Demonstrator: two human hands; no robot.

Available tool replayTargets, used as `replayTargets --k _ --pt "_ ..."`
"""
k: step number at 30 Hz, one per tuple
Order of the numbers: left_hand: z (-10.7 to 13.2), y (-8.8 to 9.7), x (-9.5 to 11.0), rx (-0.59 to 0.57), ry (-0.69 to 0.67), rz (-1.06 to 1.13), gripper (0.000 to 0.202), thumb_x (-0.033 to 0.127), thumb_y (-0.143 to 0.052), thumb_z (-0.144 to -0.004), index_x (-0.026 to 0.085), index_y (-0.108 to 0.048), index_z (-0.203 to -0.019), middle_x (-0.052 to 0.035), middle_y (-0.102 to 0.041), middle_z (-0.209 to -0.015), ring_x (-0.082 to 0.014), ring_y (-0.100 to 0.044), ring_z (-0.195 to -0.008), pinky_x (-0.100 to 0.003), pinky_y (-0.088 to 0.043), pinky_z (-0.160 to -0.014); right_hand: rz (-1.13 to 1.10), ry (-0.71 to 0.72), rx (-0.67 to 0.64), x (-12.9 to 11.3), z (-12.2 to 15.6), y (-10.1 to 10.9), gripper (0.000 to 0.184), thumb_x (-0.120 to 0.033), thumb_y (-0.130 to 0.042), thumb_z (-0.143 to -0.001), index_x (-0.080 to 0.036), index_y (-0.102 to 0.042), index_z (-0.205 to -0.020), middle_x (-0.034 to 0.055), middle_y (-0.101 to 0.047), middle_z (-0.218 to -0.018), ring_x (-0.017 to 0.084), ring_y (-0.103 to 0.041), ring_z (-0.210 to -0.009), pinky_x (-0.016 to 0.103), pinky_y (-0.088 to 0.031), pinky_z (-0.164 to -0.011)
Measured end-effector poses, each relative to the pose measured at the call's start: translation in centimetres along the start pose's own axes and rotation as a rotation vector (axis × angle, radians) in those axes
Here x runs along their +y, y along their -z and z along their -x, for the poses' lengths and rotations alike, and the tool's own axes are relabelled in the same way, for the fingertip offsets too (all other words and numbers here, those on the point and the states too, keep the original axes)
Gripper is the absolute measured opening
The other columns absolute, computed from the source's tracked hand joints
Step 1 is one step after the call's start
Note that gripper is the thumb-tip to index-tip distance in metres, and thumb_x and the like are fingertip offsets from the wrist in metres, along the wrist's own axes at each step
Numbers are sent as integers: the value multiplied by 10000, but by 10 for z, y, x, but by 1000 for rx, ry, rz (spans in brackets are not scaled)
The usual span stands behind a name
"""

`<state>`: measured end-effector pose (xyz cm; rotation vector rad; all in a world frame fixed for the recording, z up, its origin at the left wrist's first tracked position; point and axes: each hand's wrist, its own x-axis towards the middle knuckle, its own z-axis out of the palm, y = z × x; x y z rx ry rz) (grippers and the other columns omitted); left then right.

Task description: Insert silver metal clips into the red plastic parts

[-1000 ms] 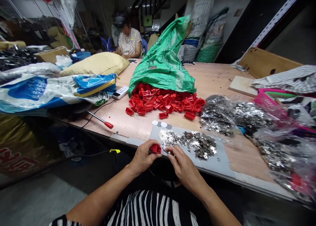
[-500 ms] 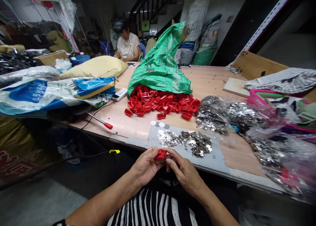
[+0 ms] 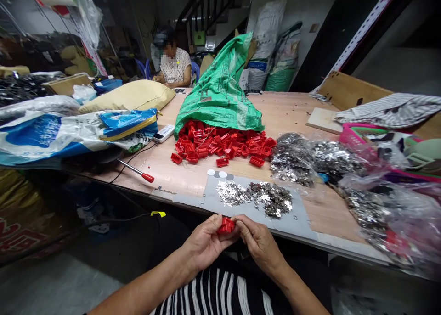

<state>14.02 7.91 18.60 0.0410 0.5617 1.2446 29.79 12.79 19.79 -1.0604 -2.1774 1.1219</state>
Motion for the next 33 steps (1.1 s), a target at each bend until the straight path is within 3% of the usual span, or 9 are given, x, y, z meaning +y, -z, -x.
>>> replayTargets --k 4,7,11,15,19,24,28,30,33 --pt "-9 27 -6 178 134 -93 159 221 -717 -771 139 -582 -792 -66 -711 -797 -242 -715 -791 -433 -476 -905 -4 -96 1 12 7 1 369 -425 -319 -982 -224 -608 -1093 -36 -516 -593 134 -510 -546 228 -416 -554" --pt "-25 52 -6 342 237 -173 74 161 -654 -805 107 -606 -824 -76 -705 -784 -227 -711 -761 -397 -478 -881 35 -137 33 17 9 8 382 -433 -329 -976 -221 -589 -1158 -36 -535 -610 133 -526 -566 231 -411 -578" --pt "-49 78 -5 383 246 -198 181 23 -588 -778 77 -624 -948 -110 -707 -890 -214 -694 -770 -365 -470 -843 86 -165 109 18 7 21 391 -457 -352 -957 -217 -603 -1137 -24 -565 -617 144 -551 -572 242 -421 -584" --pt "-59 103 -7 452 211 -191 224 57 -580 -803 125 -587 -1016 -78 -682 -874 -211 -677 -721 -379 -474 -796 193 -189 205 18 0 40 358 -452 -396 -932 -219 -603 -1109 3 -634 -672 165 -593 -605 258 -441 -594" --pt "-58 119 -12 456 182 -152 265 81 -609 -792 153 -566 -1043 -56 -655 -882 -215 -676 -770 -378 -483 -803 359 -174 282 22 -13 57 288 -405 -439 -911 -230 -600 -1075 50 -702 -872 199 -646 -759 288 -475 -663" --pt "-59 127 -16 427 159 -134 365 112 -648 -774 162 -549 -1122 -67 -654 -928 -235 -686 -786 -388 -487 -800 525 -41 270 25 -54 63 225 -336 -461 -905 -225 -616 -1024 74 -661 -1076 221 -638 -941 334 -492 -795" --pt "-62 130 -19 396 164 -114 385 98 -620 -782 144 -546 -1157 -75 -670 -873 -241 -690 -764 -374 -487 -783 671 -35 179 19 -100 56 277 -269 -470 -910 -233 -579 -1162 65 -611 -1187 200 -615 -1023 322 -482 -857" --pt "-61 128 -20 364 153 -111 345 87 -633 -764 124 -575 -1101 -78 -671 -822 -236 -687 -759 -356 -485 -772 752 -43 142 16 -124 50 340 -241 -480 -911 -252 -535 -1247 59 -596 -1219 192 -600 -1054 302 -479 -853" --pt "-60 123 -21 331 131 -111 201 109 -680 -730 102 -616 -920 -81 -659 -740 -228 -676 -729 -330 -476 -733 792 -67 146 12 -158 41 422 -212 -515 -891 -264 -488 -1309 68 -616 -1171 186 -632 -934 285 -485 -755"
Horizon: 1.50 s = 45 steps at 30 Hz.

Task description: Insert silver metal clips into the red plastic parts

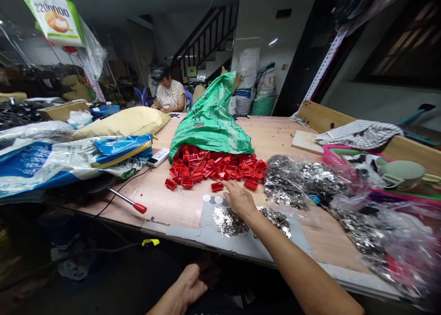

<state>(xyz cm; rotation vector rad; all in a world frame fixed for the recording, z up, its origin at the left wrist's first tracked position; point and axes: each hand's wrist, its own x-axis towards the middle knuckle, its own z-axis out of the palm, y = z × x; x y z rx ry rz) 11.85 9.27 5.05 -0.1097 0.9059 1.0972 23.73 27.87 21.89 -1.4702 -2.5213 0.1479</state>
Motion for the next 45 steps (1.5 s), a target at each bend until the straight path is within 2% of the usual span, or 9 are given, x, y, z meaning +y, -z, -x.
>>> replayTargets --k 7,11,17,21,25,30,36,40,45 --pt "14 -4 12 -61 6 -58 310 19 -613 -683 105 -611 -980 -102 -698 -861 -213 -681 -741 -306 -481 -715 12 -73 8 -13 -28 -12 244 -181 -497 -885 -219 -610 -1098 82 -665 -1037 197 -630 -918 274 -438 -738" --pt "38 -4 24 -92 -48 -175 238 210 -692 -769 108 -620 -971 -126 -691 -976 -222 -692 -816 -331 -495 -783 -71 -95 56 -8 -15 -4 228 -258 -442 -926 -188 -625 -1043 108 -660 -1060 216 -607 -965 282 -421 -752" --pt "86 -31 46 -370 -162 -359 412 273 -696 -793 136 -605 -1171 -155 -655 -1106 -220 -667 -947 -327 -484 -844 -322 8 -45 -14 38 18 252 -336 -456 -914 -204 -669 -897 4 -695 -804 135 -606 -712 210 -387 -608" --pt "102 -56 49 -333 -369 -428 729 266 -741 -749 282 -399 -1393 -119 -605 -1246 -249 -616 -1081 -377 -449 -950 -474 149 -181 -34 93 22 134 -238 -564 -826 -196 -662 -745 -31 -661 -691 99 -561 -619 186 -336 -559" --pt "99 -67 40 -283 -521 -550 595 262 -770 -704 224 -551 -1256 -74 -674 -1110 -222 -628 -1014 -317 -477 -909 -510 116 -226 -44 130 18 146 -211 -562 -821 -188 -635 -696 -18 -632 -651 111 -533 -599 204 -309 -543" --pt "95 -66 33 -218 -545 -559 440 233 -764 -703 185 -586 -1103 -57 -710 -964 -165 -647 -853 -279 -514 -801 -530 -8 -176 -10 141 25 145 -271 -515 -878 -230 -654 -876 -11 -688 -790 144 -606 -705 231 -411 -637" --pt "99 -65 33 -215 -571 -543 453 228 -766 -702 186 -568 -1107 -64 -722 -956 -158 -657 -846 -273 -517 -808 -33 -196 -1 41 136 26 168 -211 -504 -876 -221 -642 -971 42 -675 -990 195 -638 -858 284 -462 -707" --pt "102 -70 33 -204 -610 -549 528 234 -773 -694 202 -555 -1174 -54 -720 -973 -153 -657 -857 -259 -515 -816 44 -114 -14 43 128 17 183 -214 -527 -882 -239 -647 -1018 36 -675 -1008 194 -635 -911 272 -468 -708" --pt "108 -78 37 -147 -744 -633 476 232 -777 -684 194 -598 -1123 -51 -719 -969 -175 -667 -880 -274 -522 -828 56 -63 -53 41 120 12 117 -216 -536 -866 -246 -649 -872 19 -679 -925 175 -635 -822 249 -441 -626"
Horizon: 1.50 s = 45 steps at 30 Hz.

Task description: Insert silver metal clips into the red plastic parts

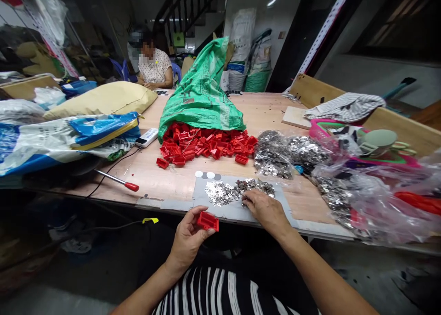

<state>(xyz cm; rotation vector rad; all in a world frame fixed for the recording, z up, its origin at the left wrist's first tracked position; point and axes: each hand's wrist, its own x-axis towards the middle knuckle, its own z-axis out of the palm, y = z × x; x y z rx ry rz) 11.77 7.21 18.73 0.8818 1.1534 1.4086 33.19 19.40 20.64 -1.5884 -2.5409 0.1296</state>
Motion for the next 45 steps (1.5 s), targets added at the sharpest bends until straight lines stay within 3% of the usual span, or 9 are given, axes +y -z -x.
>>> replayTargets --k 4,12,18,22,26,33,38,45 --pt "0 0 1 61 -103 -139 409 226 -766 -695 194 -625 -1077 -54 -724 -963 -187 -682 -868 -290 -536 -816 -70 18 37 1 1 5 108 -232 -504 -854 -238 -612 -860 22 -666 -905 178 -622 -773 257 -420 -597" --pt "-3 -1 -4 123 -251 -283 395 231 -776 -686 219 -667 -1066 -62 -716 -995 -209 -681 -890 -299 -518 -852 -658 94 -33 -35 21 23 136 -324 -475 -892 -221 -531 -825 -35 -537 -634 116 -472 -550 225 -377 -522" --pt "-2 -3 4 103 -370 -388 339 212 -753 -709 240 -681 -1039 -55 -717 -1001 -212 -664 -930 -302 -498 -873 -747 166 12 -64 30 26 148 -322 -509 -900 -216 -591 -837 -2 -589 -675 129 -502 -586 241 -414 -556" --pt "-1 -4 6 101 -373 -360 332 213 -765 -691 239 -695 -1014 -56 -723 -987 -221 -662 -936 -315 -494 -880 -734 224 29 -71 29 26 154 -307 -499 -906 -219 -608 -843 8 -607 -694 139 -534 -606 247 -430 -572" --pt "-3 -6 7 74 -241 -238 379 245 -772 -689 222 -675 -1055 -52 -707 -979 -206 -655 -908 -305 -497 -869 -756 226 52 -71 29 26 149 -298 -502 -905 -221 -610 -838 0 -608 -689 136 -541 -597 240 -432 -569" --pt "-7 -9 14 -223 321 487 599 361 -664 -809 233 -449 -1353 -31 -649 -845 -163 -663 -705 -305 -527 -689 -798 199 96 -65 30 26 107 -262 -511 -903 -217 -601 -866 11 -644 -747 137 -573 -636 239 -458 -609" --pt "-3 -10 15 -297 441 622 528 365 -613 -844 210 -471 -1329 -48 -649 -804 -138 -637 -613 -253 -485 -593 -790 271 124 -65 26 23 103 -228 -492 -904 -226 -590 -873 26 -656 -805 159 -615 -737 268 -485 -685" --pt "-2 -9 12 -314 522 721 402 328 -596 -857 192 -543 -1231 -45 -648 -761 -118 -615 -582 -220 -444 -559 -748 404 120 -63 24 24 154 -188 -453 -920 -224 -593 -870 43 -659 -810 160 -617 -749 285 -509 -682"
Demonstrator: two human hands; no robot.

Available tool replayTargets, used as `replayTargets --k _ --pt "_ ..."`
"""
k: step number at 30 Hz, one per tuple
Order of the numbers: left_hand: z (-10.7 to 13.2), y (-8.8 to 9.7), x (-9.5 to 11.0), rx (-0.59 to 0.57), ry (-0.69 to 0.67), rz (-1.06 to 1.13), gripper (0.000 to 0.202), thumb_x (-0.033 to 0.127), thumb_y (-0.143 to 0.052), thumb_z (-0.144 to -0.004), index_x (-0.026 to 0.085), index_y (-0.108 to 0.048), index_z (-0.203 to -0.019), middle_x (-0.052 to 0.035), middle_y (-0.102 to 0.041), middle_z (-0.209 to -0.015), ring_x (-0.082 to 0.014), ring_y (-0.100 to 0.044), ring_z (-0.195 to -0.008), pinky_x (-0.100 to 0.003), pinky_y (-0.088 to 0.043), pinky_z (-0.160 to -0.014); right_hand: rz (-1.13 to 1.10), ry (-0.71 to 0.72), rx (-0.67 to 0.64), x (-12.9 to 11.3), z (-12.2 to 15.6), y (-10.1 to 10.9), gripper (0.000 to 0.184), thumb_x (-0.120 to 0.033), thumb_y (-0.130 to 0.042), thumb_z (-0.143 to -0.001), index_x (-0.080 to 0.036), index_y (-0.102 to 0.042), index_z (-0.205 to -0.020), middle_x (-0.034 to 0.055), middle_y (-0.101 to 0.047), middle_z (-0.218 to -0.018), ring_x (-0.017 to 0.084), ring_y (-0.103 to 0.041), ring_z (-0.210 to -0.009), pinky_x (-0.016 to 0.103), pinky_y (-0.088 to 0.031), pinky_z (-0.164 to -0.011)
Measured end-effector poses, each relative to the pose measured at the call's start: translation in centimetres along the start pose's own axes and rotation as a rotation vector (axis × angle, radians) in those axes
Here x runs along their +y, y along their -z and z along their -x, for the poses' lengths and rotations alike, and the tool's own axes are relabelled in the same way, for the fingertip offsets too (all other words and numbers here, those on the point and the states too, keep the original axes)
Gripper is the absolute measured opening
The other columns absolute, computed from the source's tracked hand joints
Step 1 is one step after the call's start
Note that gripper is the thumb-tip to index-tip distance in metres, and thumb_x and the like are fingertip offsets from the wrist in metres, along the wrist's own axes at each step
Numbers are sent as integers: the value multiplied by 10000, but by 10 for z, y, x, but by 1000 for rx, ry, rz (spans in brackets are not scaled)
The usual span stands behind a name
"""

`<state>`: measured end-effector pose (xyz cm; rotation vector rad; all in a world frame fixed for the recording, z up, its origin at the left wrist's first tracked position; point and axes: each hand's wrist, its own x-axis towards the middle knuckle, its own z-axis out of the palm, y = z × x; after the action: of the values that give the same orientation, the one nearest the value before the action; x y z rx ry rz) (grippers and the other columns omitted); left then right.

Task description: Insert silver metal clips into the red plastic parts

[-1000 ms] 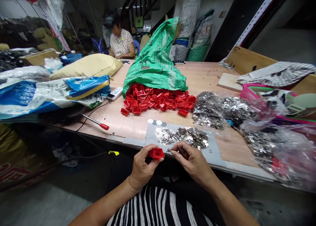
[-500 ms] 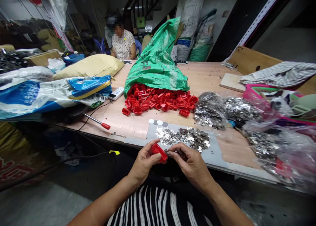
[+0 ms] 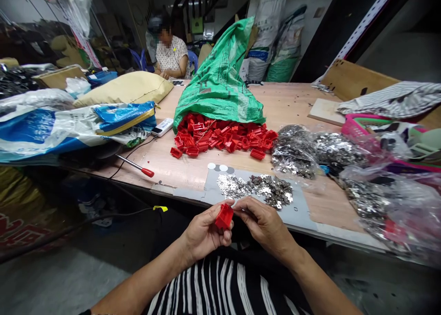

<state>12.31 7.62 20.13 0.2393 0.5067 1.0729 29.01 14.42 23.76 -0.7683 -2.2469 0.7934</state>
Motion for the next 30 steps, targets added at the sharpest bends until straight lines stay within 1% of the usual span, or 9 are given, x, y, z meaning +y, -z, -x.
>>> replayTargets --k 6,11,17,20,22,24,27,30 --pt "-3 6 -3 -2 21 12 389 352 -617 -836 179 -565 -1181 -48 -649 -712 -115 -603 -511 -212 -429 -520 41 81 -47 3 4 1 132 -147 -469 -925 -212 -582 -908 48 -649 -818 159 -605 -748 285 -507 -674" --pt "-4 6 -5 -2 43 -7 337 352 -574 -865 160 -575 -1143 -49 -640 -686 -117 -600 -482 -208 -427 -492 65 71 -93 6 5 0 137 -143 -468 -928 -212 -584 -906 50 -645 -827 165 -608 -765 290 -506 -686" --pt "-4 5 -7 -2 56 -6 278 330 -573 -869 148 -590 -1078 -42 -633 -671 -102 -584 -464 -198 -422 -486 -10 37 -51 6 7 -6 146 -155 -476 -929 -213 -609 -910 55 -643 -843 168 -605 -788 295 -496 -704" --pt "-4 5 -6 1 57 2 323 315 -559 -879 148 -568 -1156 -49 -642 -686 -98 -585 -472 -196 -423 -492 -77 -40 -65 5 9 -6 155 -197 -479 -937 -216 -621 -880 47 -630 -830 164 -595 -774 289 -482 -695" --pt "-4 6 -5 13 48 8 377 302 -542 -890 157 -524 -1238 -53 -650 -705 -94 -586 -481 -193 -422 -498 -137 -123 -126 5 9 -3 182 -246 -477 -944 -218 -638 -865 44 -631 -836 166 -598 -785 289 -475 -708" --pt "-4 6 -5 29 34 6 415 301 -528 -899 173 -480 -1291 -52 -652 -710 -93 -586 -486 -190 -419 -498 -210 -201 -170 6 9 2 198 -295 -480 -944 -222 -654 -885 46 -648 -873 176 -608 -830 298 -471 -752" --pt "-4 6 -5 47 21 -19 416 322 -515 -907 191 -460 -1297 -46 -648 -695 -95 -582 -473 -188 -413 -485 -300 -314 -147 12 10 6 184 -345 -510 -924 -220 -643 -949 44 -666 -929 189 -609 -882 312 -457 -805" --pt "-5 4 -7 58 28 -44 372 335 -505 -913 201 -471 -1258 -40 -646 -682 -93 -581 -457 -183 -416 -473 -336 -395 -118 17 11 3 158 -362 -551 -894 -212 -599 -899 11 -624 -838 160 -569 -787 283 -441 -727"
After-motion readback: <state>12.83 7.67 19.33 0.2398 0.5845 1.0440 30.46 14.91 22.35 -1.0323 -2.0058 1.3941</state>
